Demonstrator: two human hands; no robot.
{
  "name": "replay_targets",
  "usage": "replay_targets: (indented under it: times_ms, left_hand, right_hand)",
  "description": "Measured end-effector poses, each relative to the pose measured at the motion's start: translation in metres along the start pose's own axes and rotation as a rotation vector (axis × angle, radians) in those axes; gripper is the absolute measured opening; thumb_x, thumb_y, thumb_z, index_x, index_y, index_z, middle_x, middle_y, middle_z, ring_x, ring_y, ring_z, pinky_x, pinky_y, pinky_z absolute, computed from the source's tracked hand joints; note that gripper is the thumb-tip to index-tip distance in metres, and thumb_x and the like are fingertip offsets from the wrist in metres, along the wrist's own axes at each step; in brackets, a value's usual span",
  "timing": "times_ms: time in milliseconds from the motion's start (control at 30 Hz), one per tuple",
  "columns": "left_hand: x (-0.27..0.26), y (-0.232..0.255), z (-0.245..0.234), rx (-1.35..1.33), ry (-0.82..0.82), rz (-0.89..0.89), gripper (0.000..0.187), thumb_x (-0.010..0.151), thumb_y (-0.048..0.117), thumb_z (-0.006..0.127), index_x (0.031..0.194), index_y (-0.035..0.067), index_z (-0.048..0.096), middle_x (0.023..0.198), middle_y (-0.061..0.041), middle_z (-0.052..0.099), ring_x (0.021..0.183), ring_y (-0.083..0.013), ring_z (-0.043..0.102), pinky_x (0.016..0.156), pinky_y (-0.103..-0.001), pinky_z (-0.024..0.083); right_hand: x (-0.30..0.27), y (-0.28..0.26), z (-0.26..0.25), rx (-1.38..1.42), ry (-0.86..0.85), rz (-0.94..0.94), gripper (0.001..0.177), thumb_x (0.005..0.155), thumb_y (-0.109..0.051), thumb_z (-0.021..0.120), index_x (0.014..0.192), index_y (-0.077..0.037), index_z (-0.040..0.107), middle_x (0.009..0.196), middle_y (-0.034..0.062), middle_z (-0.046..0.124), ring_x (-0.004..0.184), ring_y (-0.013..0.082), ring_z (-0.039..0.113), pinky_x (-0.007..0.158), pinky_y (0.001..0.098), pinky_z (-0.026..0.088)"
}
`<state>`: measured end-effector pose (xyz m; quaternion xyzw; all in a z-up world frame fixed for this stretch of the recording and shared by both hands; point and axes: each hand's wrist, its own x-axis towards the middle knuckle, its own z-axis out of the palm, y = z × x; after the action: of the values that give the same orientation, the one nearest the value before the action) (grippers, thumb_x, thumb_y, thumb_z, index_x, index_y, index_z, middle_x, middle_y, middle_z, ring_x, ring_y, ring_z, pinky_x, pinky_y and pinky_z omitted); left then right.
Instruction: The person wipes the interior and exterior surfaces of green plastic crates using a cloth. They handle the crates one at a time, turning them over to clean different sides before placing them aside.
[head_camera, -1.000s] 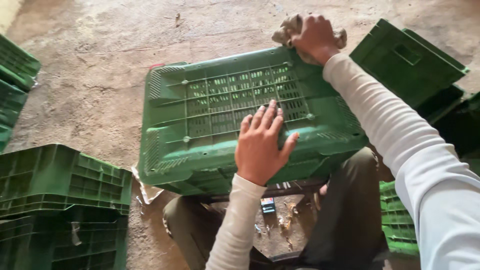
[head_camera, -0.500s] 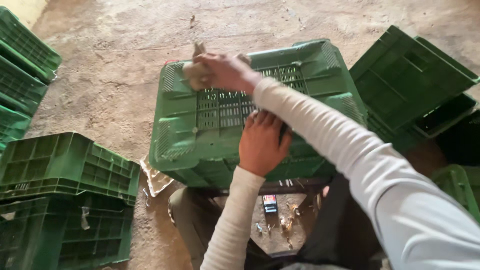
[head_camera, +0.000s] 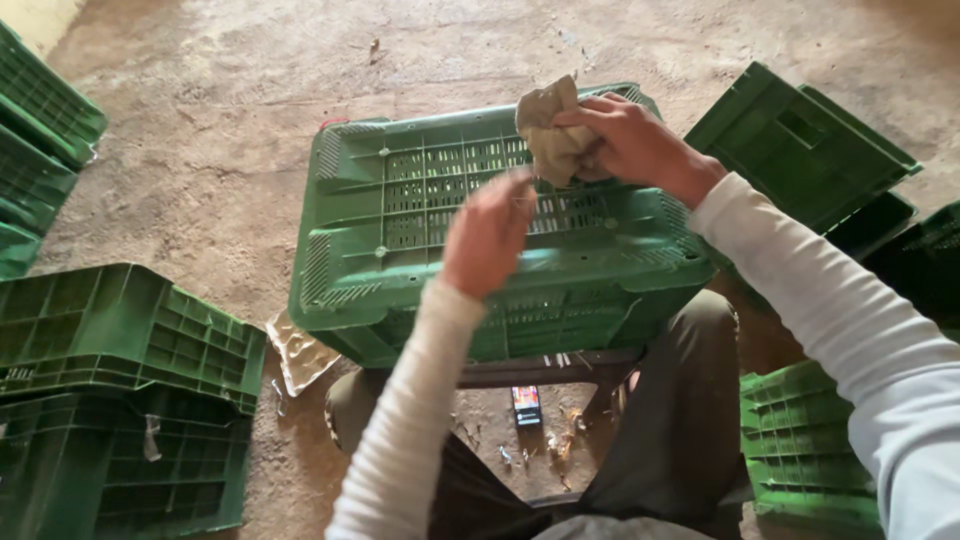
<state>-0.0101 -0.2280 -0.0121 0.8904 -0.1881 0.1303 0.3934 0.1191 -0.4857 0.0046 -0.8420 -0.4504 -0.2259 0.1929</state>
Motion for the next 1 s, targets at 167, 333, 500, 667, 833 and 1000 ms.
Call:
replay_targets:
  times_ms: [167, 333, 500, 667, 833, 1000]
  left_hand:
    - [0.051, -0.050, -0.019, 0.481, -0.150, -0.040, 0.060, 0.103, 0.046, 0.043, 0.154, 0.016, 0.039, 0.164, -0.007, 0.031, 0.151, -0.0277, 0.027, 0.121, -0.046, 0.017]
    - [0.056, -0.083, -0.012, 0.618, -0.203, -0.070, 0.065, 0.102, 0.050, 0.038, 0.158, 0.018, 0.032, 0.169, -0.003, 0.020, 0.152, -0.0293, 0.018, 0.123, -0.044, 0.012]
    - [0.056, -0.102, -0.003, 0.625, -0.138, -0.028, 0.066, 0.098, 0.042, 0.047, 0.157, 0.014, 0.036, 0.169, -0.004, 0.027, 0.153, -0.0289, 0.025, 0.126, -0.044, 0.016]
    - [0.055, -0.107, -0.006, 0.521, -0.028, -0.041, 0.068, 0.097, 0.037, 0.050, 0.158, 0.011, 0.036, 0.168, -0.005, 0.030, 0.154, -0.0320, 0.024, 0.125, -0.045, 0.019]
    - [0.053, -0.097, -0.012, 0.498, -0.109, -0.107, 0.068, 0.096, 0.042, 0.050, 0.159, 0.023, 0.034, 0.166, -0.004, 0.025, 0.153, -0.0295, 0.019, 0.123, -0.047, 0.014]
    - [0.049, -0.094, -0.012, 0.539, -0.087, -0.084, 0.060, 0.100, 0.044, 0.049, 0.157, 0.024, 0.040, 0.169, -0.002, 0.027, 0.156, -0.0294, 0.020, 0.126, -0.046, 0.014]
  right_hand:
    - [0.018, -0.033, 0.009, 0.055, -0.156, 0.168, 0.072, 0.078, -0.030, 0.082, 0.145, -0.018, 0.057, 0.137, 0.0171, 0.060, 0.125, 0.0386, 0.056, 0.105, 0.0525, 0.043]
    - [0.043, -0.056, 0.038, -0.123, -0.040, 0.008, 0.062, 0.080, -0.040, 0.084, 0.135, -0.018, 0.065, 0.122, 0.0158, 0.066, 0.117, 0.0392, 0.061, 0.096, 0.0551, 0.045]
    - [0.055, -0.075, 0.071, -0.109, 0.114, 0.108, 0.038, 0.089, -0.035, 0.081, 0.119, -0.016, 0.070, 0.119, 0.0120, 0.068, 0.105, 0.0349, 0.066, 0.090, 0.0522, 0.050]
    - [0.060, -0.092, 0.077, -0.045, 0.196, 0.146, 0.042, 0.088, -0.033, 0.080, 0.127, -0.021, 0.071, 0.118, 0.0128, 0.068, 0.102, 0.0347, 0.067, 0.088, 0.0522, 0.050]
    - [0.037, -0.061, 0.038, -0.218, 0.021, -0.026, 0.052, 0.085, -0.047, 0.081, 0.130, -0.022, 0.069, 0.113, 0.0122, 0.070, 0.099, 0.0312, 0.069, 0.084, 0.0478, 0.057]
    - [-0.013, -0.052, -0.012, -0.310, -0.074, 0.078, 0.030, 0.101, -0.034, 0.067, 0.129, -0.021, 0.068, 0.108, 0.0081, 0.073, 0.098, 0.0257, 0.073, 0.084, 0.0382, 0.064]
